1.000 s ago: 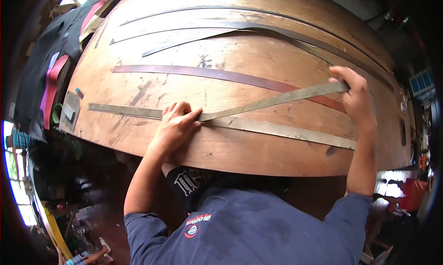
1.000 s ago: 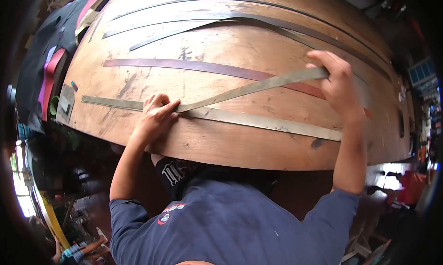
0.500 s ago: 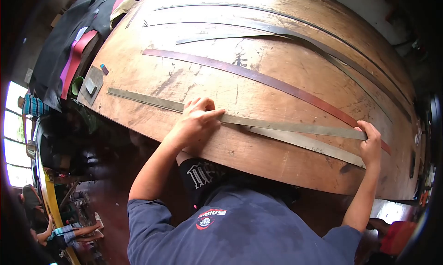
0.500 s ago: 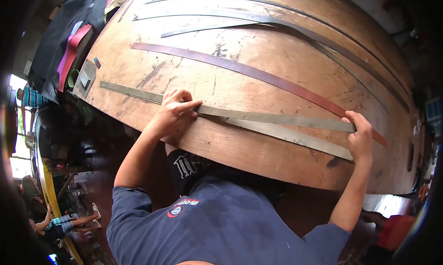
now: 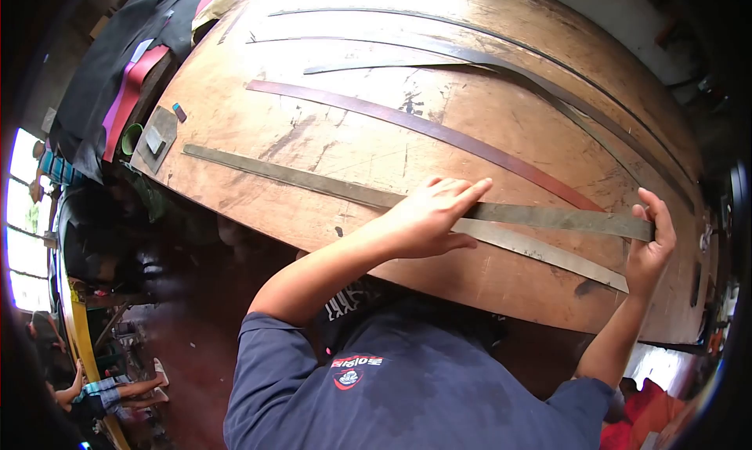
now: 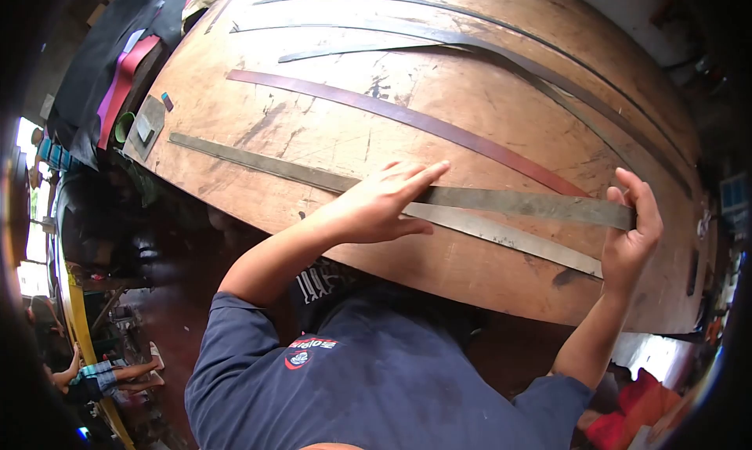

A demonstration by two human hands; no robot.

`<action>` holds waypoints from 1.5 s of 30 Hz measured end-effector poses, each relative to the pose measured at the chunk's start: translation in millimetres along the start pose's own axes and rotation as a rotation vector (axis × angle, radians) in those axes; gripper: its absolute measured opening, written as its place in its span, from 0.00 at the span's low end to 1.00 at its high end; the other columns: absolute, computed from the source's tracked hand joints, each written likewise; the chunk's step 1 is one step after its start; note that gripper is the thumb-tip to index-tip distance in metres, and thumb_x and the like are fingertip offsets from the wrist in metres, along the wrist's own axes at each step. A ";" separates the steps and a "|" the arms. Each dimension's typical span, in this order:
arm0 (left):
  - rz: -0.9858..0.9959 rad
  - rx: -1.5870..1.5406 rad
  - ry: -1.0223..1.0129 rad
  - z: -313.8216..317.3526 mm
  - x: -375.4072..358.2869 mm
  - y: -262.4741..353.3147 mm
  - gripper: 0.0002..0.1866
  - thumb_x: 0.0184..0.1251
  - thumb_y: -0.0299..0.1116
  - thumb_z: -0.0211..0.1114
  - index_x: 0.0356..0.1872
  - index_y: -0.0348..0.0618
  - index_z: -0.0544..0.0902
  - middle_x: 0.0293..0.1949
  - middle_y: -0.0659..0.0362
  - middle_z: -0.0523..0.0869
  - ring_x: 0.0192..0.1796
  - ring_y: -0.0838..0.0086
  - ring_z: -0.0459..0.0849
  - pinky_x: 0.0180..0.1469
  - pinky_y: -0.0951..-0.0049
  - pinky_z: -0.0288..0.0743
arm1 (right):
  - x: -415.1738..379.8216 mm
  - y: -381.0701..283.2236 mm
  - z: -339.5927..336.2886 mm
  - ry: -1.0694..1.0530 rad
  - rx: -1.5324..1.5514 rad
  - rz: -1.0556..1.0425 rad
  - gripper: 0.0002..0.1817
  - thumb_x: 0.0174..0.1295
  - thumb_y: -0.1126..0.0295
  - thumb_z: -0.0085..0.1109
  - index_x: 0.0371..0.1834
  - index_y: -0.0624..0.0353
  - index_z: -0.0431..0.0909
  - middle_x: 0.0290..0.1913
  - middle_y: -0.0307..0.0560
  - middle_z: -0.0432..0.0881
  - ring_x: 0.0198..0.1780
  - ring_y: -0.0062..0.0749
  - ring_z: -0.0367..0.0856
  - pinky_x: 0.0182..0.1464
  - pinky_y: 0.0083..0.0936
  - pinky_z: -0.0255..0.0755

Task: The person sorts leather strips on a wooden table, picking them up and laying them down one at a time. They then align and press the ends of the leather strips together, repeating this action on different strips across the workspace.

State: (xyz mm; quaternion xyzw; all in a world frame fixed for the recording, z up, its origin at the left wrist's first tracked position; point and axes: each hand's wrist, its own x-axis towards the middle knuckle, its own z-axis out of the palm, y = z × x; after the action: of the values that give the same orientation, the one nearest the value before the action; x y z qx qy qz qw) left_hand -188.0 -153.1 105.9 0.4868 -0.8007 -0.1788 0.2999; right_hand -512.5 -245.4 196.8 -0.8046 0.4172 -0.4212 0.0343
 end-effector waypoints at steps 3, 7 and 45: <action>-0.239 -0.310 -0.036 -7.8 7.4 4.1 0.23 0.62 0.38 0.72 0.54 0.40 0.78 0.44 0.46 0.84 0.51 0.53 0.83 0.51 0.62 0.76 | 10.2 -6.6 -5.8 0.046 -0.050 -0.002 0.14 0.67 0.67 0.64 0.51 0.63 0.80 0.38 0.44 0.80 0.39 0.28 0.76 0.45 0.29 0.71; -0.385 -0.514 0.013 -34.3 -4.2 -10.7 0.19 0.63 0.36 0.73 0.51 0.37 0.81 0.40 0.52 0.86 0.43 0.69 0.83 0.49 0.69 0.77 | 13.8 26.0 19.0 -0.020 -0.397 0.085 0.18 0.68 0.61 0.62 0.53 0.63 0.79 0.44 0.55 0.79 0.46 0.50 0.78 0.49 0.41 0.71; -0.183 0.037 0.076 -61.0 -101.4 -85.8 0.17 0.53 0.26 0.74 0.46 0.43 0.87 0.42 0.56 0.82 0.46 0.59 0.79 0.50 0.62 0.75 | -57.9 -103.4 169.8 -0.646 0.921 0.427 0.10 0.60 0.74 0.68 0.43 0.61 0.80 0.33 0.39 0.78 0.33 0.21 0.74 0.36 0.22 0.69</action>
State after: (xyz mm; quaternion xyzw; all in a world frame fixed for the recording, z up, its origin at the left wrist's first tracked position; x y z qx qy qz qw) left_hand -55.3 -102.5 71.3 0.5699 -0.7441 -0.1719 0.3034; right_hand -343.3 -188.0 92.1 -0.6926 0.3127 -0.2768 0.5882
